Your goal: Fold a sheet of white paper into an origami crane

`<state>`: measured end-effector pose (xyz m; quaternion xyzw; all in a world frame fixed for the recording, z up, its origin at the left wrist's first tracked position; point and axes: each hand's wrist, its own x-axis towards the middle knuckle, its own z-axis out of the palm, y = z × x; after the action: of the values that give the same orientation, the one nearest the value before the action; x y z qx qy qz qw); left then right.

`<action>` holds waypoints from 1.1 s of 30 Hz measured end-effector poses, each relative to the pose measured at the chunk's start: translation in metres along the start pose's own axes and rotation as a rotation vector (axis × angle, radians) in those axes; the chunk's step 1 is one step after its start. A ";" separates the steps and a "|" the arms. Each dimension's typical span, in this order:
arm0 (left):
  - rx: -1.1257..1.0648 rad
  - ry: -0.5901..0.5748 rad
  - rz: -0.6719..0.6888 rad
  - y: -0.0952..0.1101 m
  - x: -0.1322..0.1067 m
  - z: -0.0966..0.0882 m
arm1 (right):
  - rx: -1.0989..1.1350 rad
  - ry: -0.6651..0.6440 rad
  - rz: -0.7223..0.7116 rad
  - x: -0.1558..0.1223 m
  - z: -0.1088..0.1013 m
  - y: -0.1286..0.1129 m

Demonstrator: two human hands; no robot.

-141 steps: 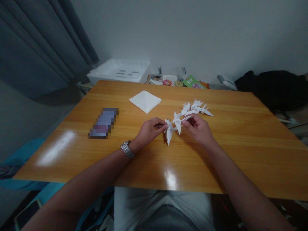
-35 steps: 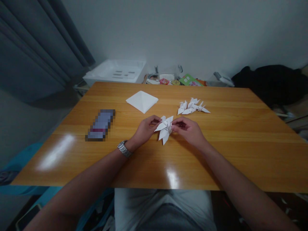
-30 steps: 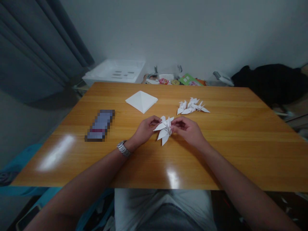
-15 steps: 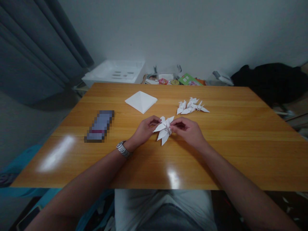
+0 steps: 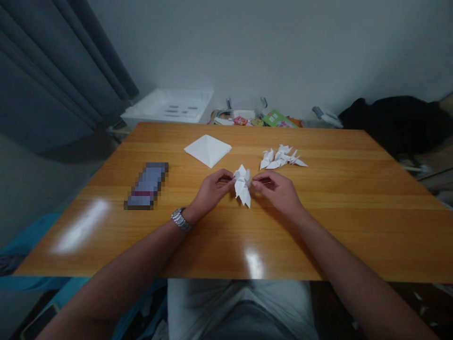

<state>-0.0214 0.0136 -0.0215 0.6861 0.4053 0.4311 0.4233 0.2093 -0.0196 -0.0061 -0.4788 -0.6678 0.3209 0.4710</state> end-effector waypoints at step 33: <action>0.060 0.056 -0.018 -0.008 0.005 -0.010 | -0.444 0.410 0.123 0.037 -0.068 0.072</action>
<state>-0.0301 0.0232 -0.0247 0.6823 0.4359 0.4340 0.3950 0.2937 0.0375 -0.0338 -0.6643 -0.5824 0.0917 0.4594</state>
